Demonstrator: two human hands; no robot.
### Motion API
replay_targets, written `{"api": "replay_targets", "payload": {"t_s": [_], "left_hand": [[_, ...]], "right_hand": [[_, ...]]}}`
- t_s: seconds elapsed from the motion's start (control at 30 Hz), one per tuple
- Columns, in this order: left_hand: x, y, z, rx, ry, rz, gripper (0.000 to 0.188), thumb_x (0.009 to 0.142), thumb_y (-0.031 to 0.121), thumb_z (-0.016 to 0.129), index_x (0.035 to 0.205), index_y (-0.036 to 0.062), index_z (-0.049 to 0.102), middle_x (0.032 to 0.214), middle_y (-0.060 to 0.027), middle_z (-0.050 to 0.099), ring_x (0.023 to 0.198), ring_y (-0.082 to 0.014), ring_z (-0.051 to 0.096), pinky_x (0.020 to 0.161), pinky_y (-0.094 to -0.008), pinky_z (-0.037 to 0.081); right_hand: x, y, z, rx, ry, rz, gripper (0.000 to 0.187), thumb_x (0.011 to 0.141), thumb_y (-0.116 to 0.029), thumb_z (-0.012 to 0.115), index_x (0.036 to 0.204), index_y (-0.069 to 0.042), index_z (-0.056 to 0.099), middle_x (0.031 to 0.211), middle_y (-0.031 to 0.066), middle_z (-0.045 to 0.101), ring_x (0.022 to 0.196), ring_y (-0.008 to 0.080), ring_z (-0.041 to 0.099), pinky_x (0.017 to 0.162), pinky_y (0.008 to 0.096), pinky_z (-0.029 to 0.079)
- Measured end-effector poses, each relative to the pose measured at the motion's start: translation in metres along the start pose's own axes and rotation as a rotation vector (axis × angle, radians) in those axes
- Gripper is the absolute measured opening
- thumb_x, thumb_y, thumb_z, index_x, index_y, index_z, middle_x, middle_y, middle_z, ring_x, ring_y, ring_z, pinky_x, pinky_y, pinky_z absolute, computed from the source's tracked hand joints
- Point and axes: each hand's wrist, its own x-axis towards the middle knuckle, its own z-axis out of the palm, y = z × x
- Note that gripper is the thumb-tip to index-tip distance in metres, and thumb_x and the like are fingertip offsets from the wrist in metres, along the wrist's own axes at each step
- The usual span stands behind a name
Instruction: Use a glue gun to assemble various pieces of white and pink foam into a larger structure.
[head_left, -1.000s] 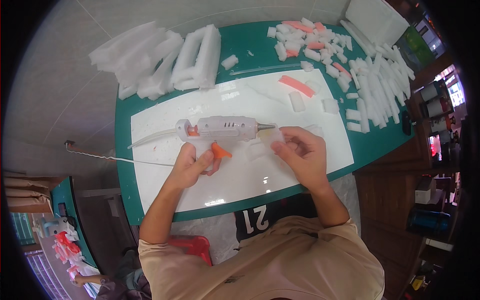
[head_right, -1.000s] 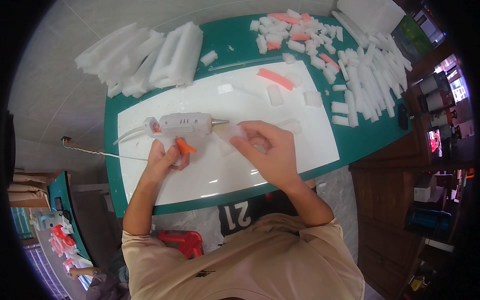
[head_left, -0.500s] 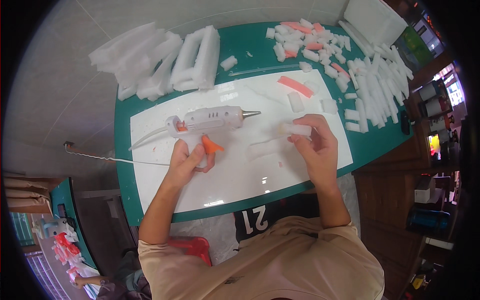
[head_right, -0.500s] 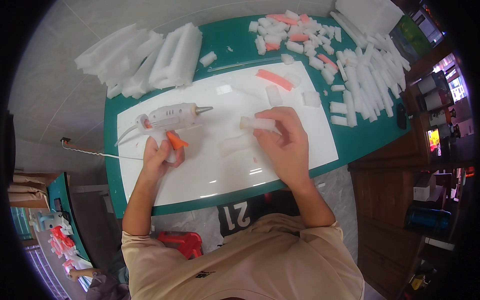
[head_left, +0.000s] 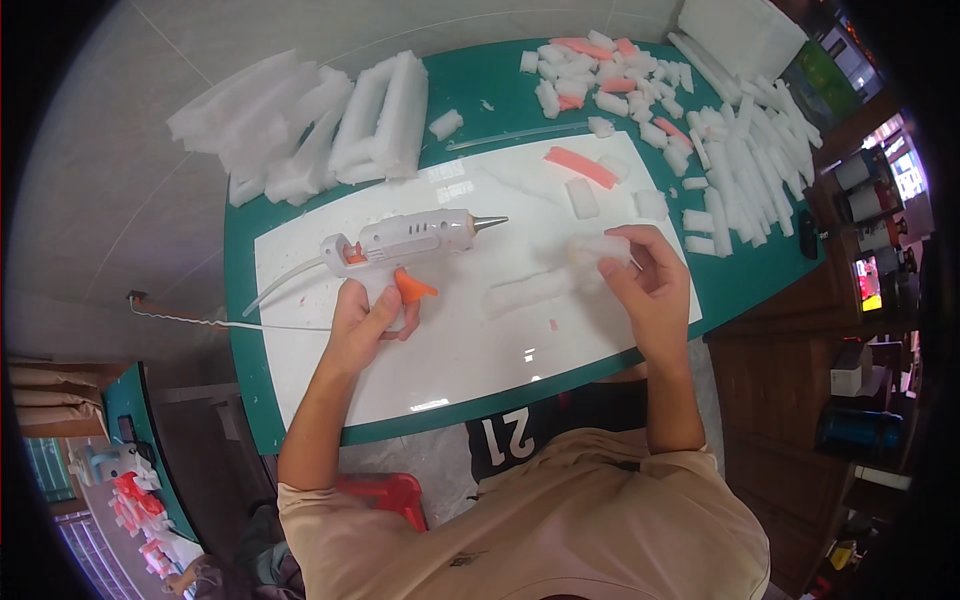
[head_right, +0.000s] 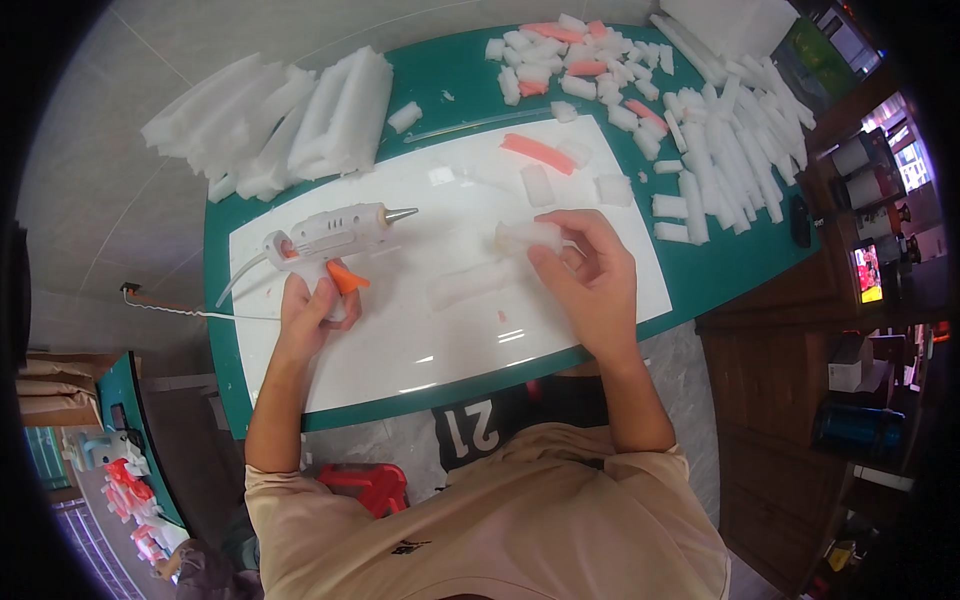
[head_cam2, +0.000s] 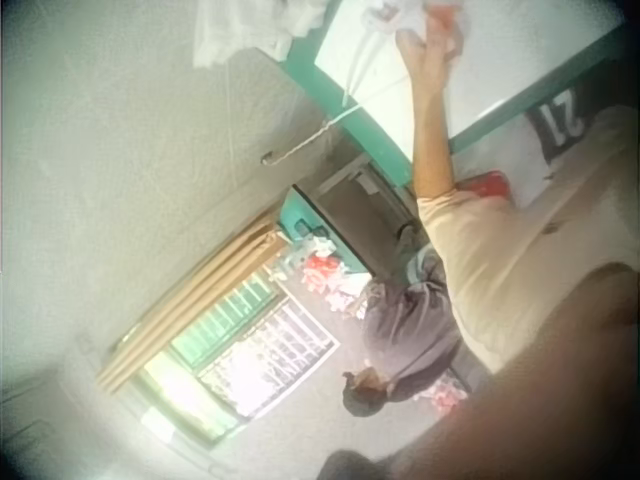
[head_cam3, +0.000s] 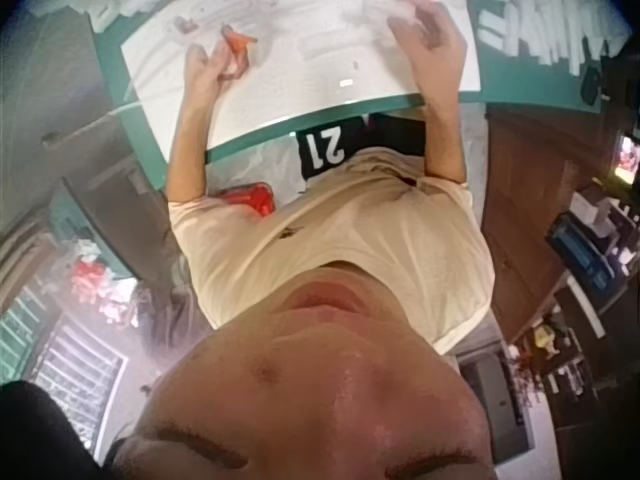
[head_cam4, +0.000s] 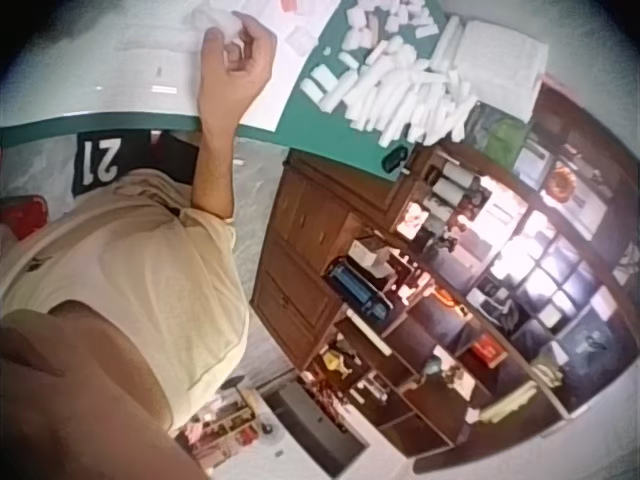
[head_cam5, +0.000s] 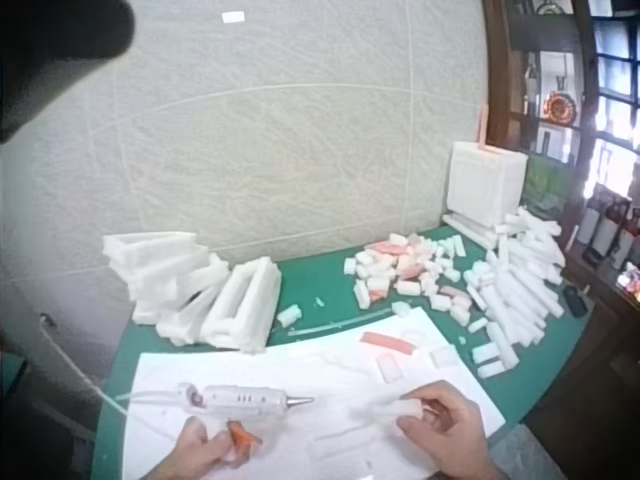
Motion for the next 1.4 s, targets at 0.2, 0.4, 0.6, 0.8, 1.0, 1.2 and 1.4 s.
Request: {"api": "replay_targets", "payload": {"t_s": [0.2, 0.4, 0.6, 0.8, 1.0, 1.2, 1.4], "left_hand": [[0.0, 0.001, -0.001, 0.061, 0.002, -0.001, 0.036, 0.097, 0.036, 0.05, 0.111, 0.0023, 0.049, 0.07, -0.0055, 0.055, 0.051, -0.0085, 0.045, 0.045, -0.0221, 0.029], [0.002, 0.005, 0.001, 0.061, 0.101, 0.014, 0.033, 0.096, 0.033, 0.051, 0.108, 0.0024, 0.05, 0.074, -0.0056, 0.056, 0.054, -0.0088, 0.048, 0.044, -0.0206, 0.029], [0.001, 0.002, -0.001, 0.035, 0.141, 0.013, 0.03, 0.097, 0.032, 0.051, 0.106, 0.0034, 0.049, 0.074, -0.0055, 0.056, 0.055, -0.0085, 0.048, 0.044, -0.0204, 0.029], [0.005, 0.012, 0.001, 0.071, 0.187, -0.029, 0.027, 0.097, 0.03, 0.051, 0.102, 0.0035, 0.05, 0.071, -0.0037, 0.056, 0.054, -0.0077, 0.047, 0.046, -0.021, 0.031], [0.004, 0.012, 0.0, 0.075, 0.225, -0.046, 0.027, 0.096, 0.031, 0.052, 0.098, 0.0038, 0.051, 0.07, -0.003, 0.056, 0.055, -0.007, 0.047, 0.046, -0.0214, 0.031], [0.005, 0.012, 0.003, 0.095, 0.263, -0.073, 0.028, 0.096, 0.032, 0.053, 0.097, 0.004, 0.051, 0.071, -0.0025, 0.056, 0.055, -0.0075, 0.048, 0.046, -0.0214, 0.031], [0.007, 0.011, 0.004, 0.096, 0.246, -0.061, 0.03, 0.096, 0.034, 0.053, 0.098, 0.004, 0.052, 0.071, -0.003, 0.056, 0.055, -0.008, 0.049, 0.045, -0.0216, 0.03]], "right_hand": [[-0.001, -0.003, 0.001, 0.119, -0.04, 0.088, 0.029, 0.085, 0.006, 0.063, 0.113, 0.005, 0.055, 0.104, 0.0088, 0.061, 0.091, 0.0113, 0.059, 0.08, 0.0227, 0.048], [-0.002, -0.004, 0.0, 0.158, -0.153, 0.179, 0.027, 0.086, 0.003, 0.063, 0.112, 0.004, 0.055, 0.1, 0.0079, 0.063, 0.091, 0.0102, 0.059, 0.079, 0.0221, 0.048], [0.0, -0.006, 0.004, 0.072, -0.192, 0.233, 0.027, 0.087, 0.002, 0.062, 0.114, 0.004, 0.058, 0.1, 0.0065, 0.062, 0.089, 0.0089, 0.058, 0.078, 0.0208, 0.046], [0.005, -0.004, 0.008, -0.277, -0.327, 0.098, 0.026, 0.087, -0.001, 0.062, 0.113, 0.0, 0.064, 0.093, 0.0017, 0.061, 0.079, 0.0072, 0.056, 0.074, 0.0205, 0.044], [0.022, -0.01, -0.01, 0.057, -0.025, 0.134, 0.026, 0.09, -0.007, 0.059, 0.115, -0.001, 0.062, 0.097, 0.0063, 0.061, 0.077, 0.0097, 0.057, 0.071, 0.025, 0.046], [0.013, -0.006, -0.024, 0.048, 0.066, 0.182, 0.024, 0.093, -0.009, 0.057, 0.116, -0.001, 0.059, 0.104, 0.0073, 0.061, 0.087, 0.0124, 0.059, 0.069, 0.0267, 0.052], [0.005, 0.0, -0.012, -0.288, -0.312, 0.145, 0.022, 0.092, -0.002, 0.057, 0.113, 0.002, 0.057, 0.114, 0.0083, 0.053, 0.11, 0.0173, 0.053, 0.082, 0.0285, 0.055]]}}
